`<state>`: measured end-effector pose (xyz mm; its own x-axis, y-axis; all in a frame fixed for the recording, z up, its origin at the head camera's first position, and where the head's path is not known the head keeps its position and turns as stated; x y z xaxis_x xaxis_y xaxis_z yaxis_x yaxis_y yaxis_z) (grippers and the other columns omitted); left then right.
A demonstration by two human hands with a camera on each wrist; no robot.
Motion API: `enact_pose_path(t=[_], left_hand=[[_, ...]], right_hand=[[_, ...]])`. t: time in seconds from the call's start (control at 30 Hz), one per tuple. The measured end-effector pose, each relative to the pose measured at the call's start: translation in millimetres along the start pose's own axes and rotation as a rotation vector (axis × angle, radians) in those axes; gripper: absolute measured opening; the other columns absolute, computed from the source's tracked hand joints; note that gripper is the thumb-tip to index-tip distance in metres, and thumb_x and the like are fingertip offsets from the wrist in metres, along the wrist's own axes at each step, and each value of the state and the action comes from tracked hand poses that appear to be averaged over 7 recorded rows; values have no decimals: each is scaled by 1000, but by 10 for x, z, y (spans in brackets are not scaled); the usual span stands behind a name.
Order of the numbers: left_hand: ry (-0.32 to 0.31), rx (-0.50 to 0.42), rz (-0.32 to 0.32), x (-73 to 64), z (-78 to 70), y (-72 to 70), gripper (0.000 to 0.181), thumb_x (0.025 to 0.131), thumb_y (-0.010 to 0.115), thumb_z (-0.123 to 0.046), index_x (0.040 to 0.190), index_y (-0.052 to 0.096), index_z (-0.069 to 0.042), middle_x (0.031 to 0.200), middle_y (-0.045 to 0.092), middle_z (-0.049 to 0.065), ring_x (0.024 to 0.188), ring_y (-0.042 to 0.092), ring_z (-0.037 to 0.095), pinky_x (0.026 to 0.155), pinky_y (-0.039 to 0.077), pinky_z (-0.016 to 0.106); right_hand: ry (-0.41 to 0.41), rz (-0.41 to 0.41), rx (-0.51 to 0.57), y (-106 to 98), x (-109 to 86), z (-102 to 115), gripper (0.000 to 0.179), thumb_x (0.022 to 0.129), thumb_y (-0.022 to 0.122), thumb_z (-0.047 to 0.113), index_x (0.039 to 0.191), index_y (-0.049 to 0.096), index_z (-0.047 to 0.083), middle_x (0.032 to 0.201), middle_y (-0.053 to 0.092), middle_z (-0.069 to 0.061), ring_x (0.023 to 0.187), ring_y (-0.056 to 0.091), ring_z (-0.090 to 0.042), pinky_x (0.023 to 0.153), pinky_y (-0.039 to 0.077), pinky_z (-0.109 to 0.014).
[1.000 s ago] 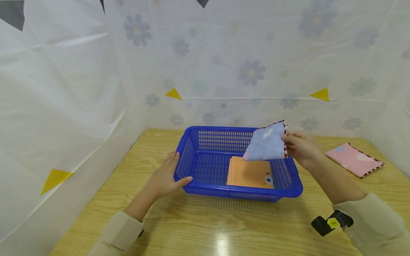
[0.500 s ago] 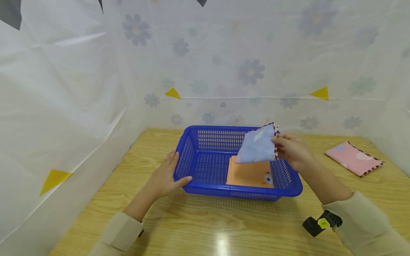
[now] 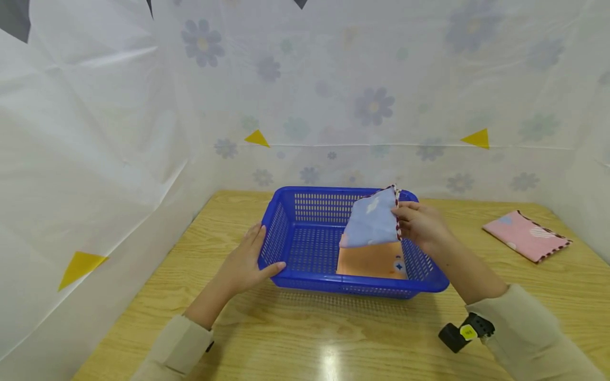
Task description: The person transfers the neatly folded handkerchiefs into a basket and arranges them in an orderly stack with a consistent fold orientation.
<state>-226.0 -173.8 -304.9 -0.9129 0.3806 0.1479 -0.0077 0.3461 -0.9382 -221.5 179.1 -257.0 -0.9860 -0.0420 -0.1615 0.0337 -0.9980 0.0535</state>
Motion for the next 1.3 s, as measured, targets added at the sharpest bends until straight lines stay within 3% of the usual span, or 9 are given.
enact_pose_path(t=[0.37, 0.93, 1.3], left_hand=[[0, 3, 5, 1, 4, 4, 98, 82, 54, -58, 147, 13, 3, 155, 11, 20, 144, 10, 34, 111, 24, 55], [3, 4, 3, -6, -3, -5, 97, 83, 55, -56, 147, 14, 4, 155, 12, 20, 143, 11, 35, 111, 24, 55], [-1, 2, 8, -7, -8, -5, 98, 83, 55, -57, 147, 13, 3, 155, 12, 20, 143, 11, 34, 111, 24, 55]], right_hand=[[-1, 41, 13, 189, 29, -36, 14, 97, 45, 16, 108, 46, 8, 81, 57, 11, 73, 56, -3, 66, 50, -19], [63, 3, 13, 492, 110, -134, 10, 96, 46, 13, 103, 49, 7, 79, 55, 7, 70, 54, -7, 63, 48, -20], [42, 18, 43, 624, 157, -206, 10, 95, 47, 10, 102, 50, 4, 72, 56, 8, 65, 55, -6, 60, 47, -21]])
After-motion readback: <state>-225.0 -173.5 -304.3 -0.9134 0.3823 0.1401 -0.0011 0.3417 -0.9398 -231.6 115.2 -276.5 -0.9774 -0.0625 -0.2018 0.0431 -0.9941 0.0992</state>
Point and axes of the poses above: each hand's wrist, its own x-axis towards the middle knuckle, its own y-axis out of the palm, z = x × y, the point moved 1 cm from there along x, towards the middle knuckle
